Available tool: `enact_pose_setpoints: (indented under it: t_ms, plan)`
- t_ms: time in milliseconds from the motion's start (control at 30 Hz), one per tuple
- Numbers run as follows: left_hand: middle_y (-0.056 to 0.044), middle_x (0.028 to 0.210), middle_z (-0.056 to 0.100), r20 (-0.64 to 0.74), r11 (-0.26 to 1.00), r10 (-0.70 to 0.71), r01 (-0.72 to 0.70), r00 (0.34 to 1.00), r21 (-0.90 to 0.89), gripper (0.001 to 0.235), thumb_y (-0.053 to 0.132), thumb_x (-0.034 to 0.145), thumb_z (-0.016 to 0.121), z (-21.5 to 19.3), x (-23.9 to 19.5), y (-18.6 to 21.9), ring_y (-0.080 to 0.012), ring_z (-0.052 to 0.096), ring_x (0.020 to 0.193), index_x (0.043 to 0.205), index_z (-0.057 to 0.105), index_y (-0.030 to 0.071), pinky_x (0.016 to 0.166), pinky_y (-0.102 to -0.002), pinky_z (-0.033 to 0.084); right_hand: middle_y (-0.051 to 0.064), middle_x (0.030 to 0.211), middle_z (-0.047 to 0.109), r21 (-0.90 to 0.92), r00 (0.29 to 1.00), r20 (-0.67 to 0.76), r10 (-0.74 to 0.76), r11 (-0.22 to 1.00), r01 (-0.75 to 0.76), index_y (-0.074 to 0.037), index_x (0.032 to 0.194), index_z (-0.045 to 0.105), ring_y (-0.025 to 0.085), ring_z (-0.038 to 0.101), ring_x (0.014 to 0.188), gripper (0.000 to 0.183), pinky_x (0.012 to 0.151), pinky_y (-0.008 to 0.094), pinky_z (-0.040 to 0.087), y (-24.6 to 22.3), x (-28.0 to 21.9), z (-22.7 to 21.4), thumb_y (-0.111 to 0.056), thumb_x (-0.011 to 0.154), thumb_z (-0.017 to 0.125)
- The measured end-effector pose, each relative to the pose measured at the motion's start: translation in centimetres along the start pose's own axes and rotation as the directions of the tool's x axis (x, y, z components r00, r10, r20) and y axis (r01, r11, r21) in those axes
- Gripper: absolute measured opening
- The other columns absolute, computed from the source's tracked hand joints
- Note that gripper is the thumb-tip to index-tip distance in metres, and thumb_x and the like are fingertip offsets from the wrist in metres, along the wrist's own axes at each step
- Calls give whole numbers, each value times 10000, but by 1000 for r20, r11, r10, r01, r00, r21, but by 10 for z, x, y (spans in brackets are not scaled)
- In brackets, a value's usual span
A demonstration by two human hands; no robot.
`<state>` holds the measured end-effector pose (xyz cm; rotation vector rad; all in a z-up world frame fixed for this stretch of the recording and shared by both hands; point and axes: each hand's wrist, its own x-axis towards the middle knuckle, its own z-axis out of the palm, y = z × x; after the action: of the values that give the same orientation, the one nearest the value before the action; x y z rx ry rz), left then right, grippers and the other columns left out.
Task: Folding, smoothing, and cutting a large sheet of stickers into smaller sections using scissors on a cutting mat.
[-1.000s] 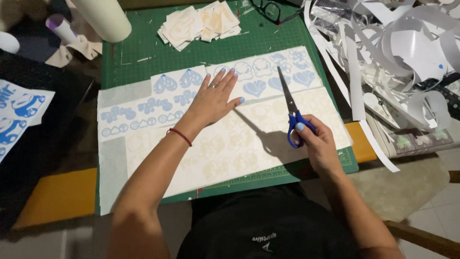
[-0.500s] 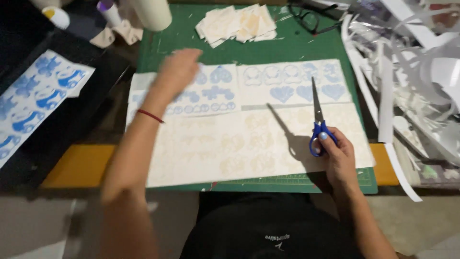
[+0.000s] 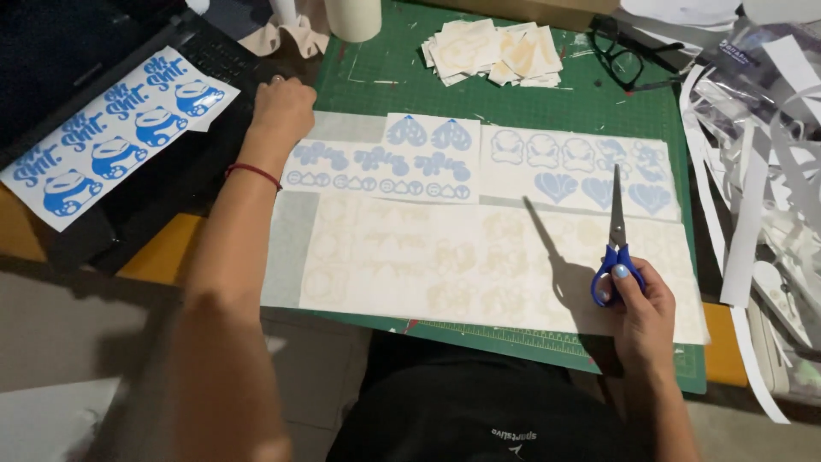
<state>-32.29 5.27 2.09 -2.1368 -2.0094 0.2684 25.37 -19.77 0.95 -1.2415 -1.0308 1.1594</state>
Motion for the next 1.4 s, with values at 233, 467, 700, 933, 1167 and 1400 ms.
enact_pose_setpoints:
  t_ms: [233, 467, 700, 933, 1167, 1400]
  plan:
    - [-121, 1080, 815, -7, 996, -41, 40, 999, -77, 364, 89, 1023, 557, -2, 5, -8, -412, 762, 1007, 993, 879, 256, 777, -540, 606, 14, 844, 557, 13, 1000, 14, -14, 1000, 14, -70, 1167, 655, 118, 502, 747, 166, 692, 236, 413, 6, 4, -5, -224, 1107, 665]
    - [-144, 1174, 760, 26, 846, -119, 115, 993, -521, 265, 106, 1039, 502, -67, -37, -15, -404, 686, 1028, 1118, 755, 113, 813, -562, 534, 22, 859, 550, 30, 1000, -9, -12, 999, 12, -71, 1158, 650, 122, 504, 746, 137, 684, 231, 414, 8, 5, -5, -198, 1108, 658]
    - [-120, 1173, 741, 37, 665, -158, 134, 987, -734, 221, 171, 1032, 563, -88, -54, -25, -313, 663, 1044, 1146, 751, 144, 808, -475, 483, 13, 857, 551, 46, 999, -22, -34, 998, 35, -75, 1157, 656, 124, 514, 762, 131, 686, 235, 429, -7, 0, -5, -196, 1108, 661]
    - [-118, 1133, 769, -77, 632, -130, 22, 989, -775, 191, 124, 1063, 617, -83, -59, -34, -255, 679, 994, 1184, 765, 122, 812, -420, 488, 27, 814, 567, 63, 989, -78, -124, 990, 129, -57, 1178, 648, 121, 528, 711, 206, 657, 236, 407, -15, 1, -20, -244, 1095, 670]
    - [-125, 1064, 761, -191, 693, -125, -52, 974, -719, 170, 144, 1127, 650, -72, -65, -49, -276, 673, 961, 1234, 774, 102, 818, -437, 475, 20, 770, 538, 41, 972, -152, -180, 981, 188, -66, 1115, 640, 122, 520, 706, 184, 658, 259, 402, -29, 3, -34, -245, 1090, 673]
    - [-169, 1135, 782, -322, 774, -179, -69, 930, -629, 249, 139, 1119, 665, -18, -44, -98, -366, 712, 1048, 1322, 805, 102, 886, -474, 502, 5, 802, 593, 16, 964, -224, -141, 989, 148, -111, 1098, 660, 114, 554, 729, 171, 696, 251, 436, -35, 5, -43, -269, 1061, 714]
